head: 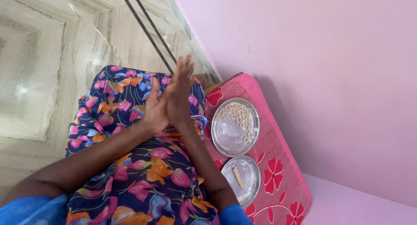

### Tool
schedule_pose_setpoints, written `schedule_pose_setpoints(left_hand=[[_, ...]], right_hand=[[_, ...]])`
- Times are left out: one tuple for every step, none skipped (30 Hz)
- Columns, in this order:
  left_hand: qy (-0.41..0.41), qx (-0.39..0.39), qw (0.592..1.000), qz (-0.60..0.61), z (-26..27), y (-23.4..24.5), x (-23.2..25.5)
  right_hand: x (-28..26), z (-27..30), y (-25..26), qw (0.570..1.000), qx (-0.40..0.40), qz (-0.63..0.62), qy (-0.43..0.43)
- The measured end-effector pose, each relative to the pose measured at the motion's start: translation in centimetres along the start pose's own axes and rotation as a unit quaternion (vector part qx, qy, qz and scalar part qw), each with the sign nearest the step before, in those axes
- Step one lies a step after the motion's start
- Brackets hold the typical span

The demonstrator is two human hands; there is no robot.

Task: The person rolls pieces of dough between their palms to form thin ropes, then coils them into circles and places them onto metal plates.

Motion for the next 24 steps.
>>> schedule_pose_setpoints(left_hand=[[0.001,0.000,1.000,0.001,0.1,0.3,0.0],[-0.072,-0.013,0.996,-0.059,0.2,0.5,1.1],[-0.147,-0.028,0.982,-0.118,0.2,0.4,2.2],[-0.147,-0.028,0.982,-0.117,-0.1,0.1,2.3],[-0.088,-0.002,0.995,-0.050,0.0,0.0,1.9],[-0.029,0.024,0.999,0.019,0.2,-0.4,1.4],[-0.024,0.024,0.999,0.016,0.3,-0.8,1.8],[-0.016,0.023,0.999,0.043,0.5,-1.4,2.1],[-0.007,0.017,0.997,0.069,0.3,-1.9,2.4],[-0.001,0.012,0.998,0.064,0.1,-3.0,1.1],[-0.254,-0.040,0.966,0.023,1.0,-4.9,0.9],[-0.491,-0.084,0.867,-0.019,3.1,-6.1,1.3],[-0.486,-0.085,0.870,-0.021,2.6,-4.8,2.4],[-0.250,-0.021,0.968,-0.018,0.2,-2.0,2.6],[-0.002,0.049,0.999,-0.016,-0.5,0.0,1.2],[0.000,0.048,0.999,-0.017,-0.3,0.8,1.0],[0.016,0.025,1.000,-0.001,0.0,1.3,0.5],[0.032,0.002,0.999,0.016,0.3,1.6,0.0],[0.033,0.000,0.999,0.012,0.6,1.8,-0.3],[-0.123,-0.060,0.988,-0.075,1.0,1.1,0.7],[-0.270,-0.117,0.943,-0.155,2.2,0.2,1.6],[-0.265,-0.115,0.945,-0.156,2.1,0.2,1.6],[-0.243,-0.099,0.946,-0.192,1.0,0.2,1.5],[-0.220,-0.084,0.945,-0.227,0.4,0.2,1.5]], right_hand=[[0.8,1.2,-1.4,0.998,0.006,0.056,0.002],[1.3,2.4,-3.2,0.994,0.011,0.112,0.003],[1.5,3.3,-5.0,0.986,0.016,0.168,0.007],[1.3,3.9,-6.2,0.975,0.021,0.223,0.010],[0.9,4.6,-6.6,0.961,0.024,0.276,0.010],[0.8,4.2,-5.4,0.961,0.021,0.276,0.007],[0.7,2.6,-3.1,0.978,0.025,0.205,0.010],[0.1,1.6,-1.5,0.991,0.031,0.133,0.013],[-1.3,2.3,-1.7,0.991,0.039,0.130,0.013],[-3.5,4.2,-3.0,0.983,-0.004,0.161,0.087],[-5.2,5.8,-3.9,0.968,-0.051,0.192,0.154],[-5.5,5.8,-3.8,0.970,-0.045,0.191,0.147],[-5.5,5.5,-3.7,0.970,-0.041,0.187,0.149],[-5.3,5.2,-3.8,0.971,-0.037,0.183,0.151],[-5.5,4.6,-5.4,0.971,-0.034,0.182,0.151],[-4.8,3.4,-6.7,0.981,0.118,0.154,-0.024],[-3.4,3.8,-6.8,0.939,0.253,0.116,-0.202],[-2.6,4.7,-5.4,0.939,0.252,0.116,-0.202],[-3.0,5.1,-4.5,0.985,0.110,0.128,-0.047],[-3.8,5.6,-4.5,0.985,-0.041,0.133,0.106],[-3.8,6.0,-4.1,0.985,-0.041,0.132,0.101],[-4.3,6.3,-4.2,0.978,-0.046,0.145,0.142],[-4.6,6.0,-4.0,0.968,-0.053,0.160,0.187],[-4.2,4.8,-3.0,0.968,-0.055,0.160,0.186]])
Point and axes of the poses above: each hand's wrist, its own z-axis away from the middle knuckle, its own y-axis out of the back of the hand, x = y × z, the point moved 5 cm from there along -z, towards the middle knuckle, and after that the axes turned 8 degrees about -y, right-handed, at the moved point
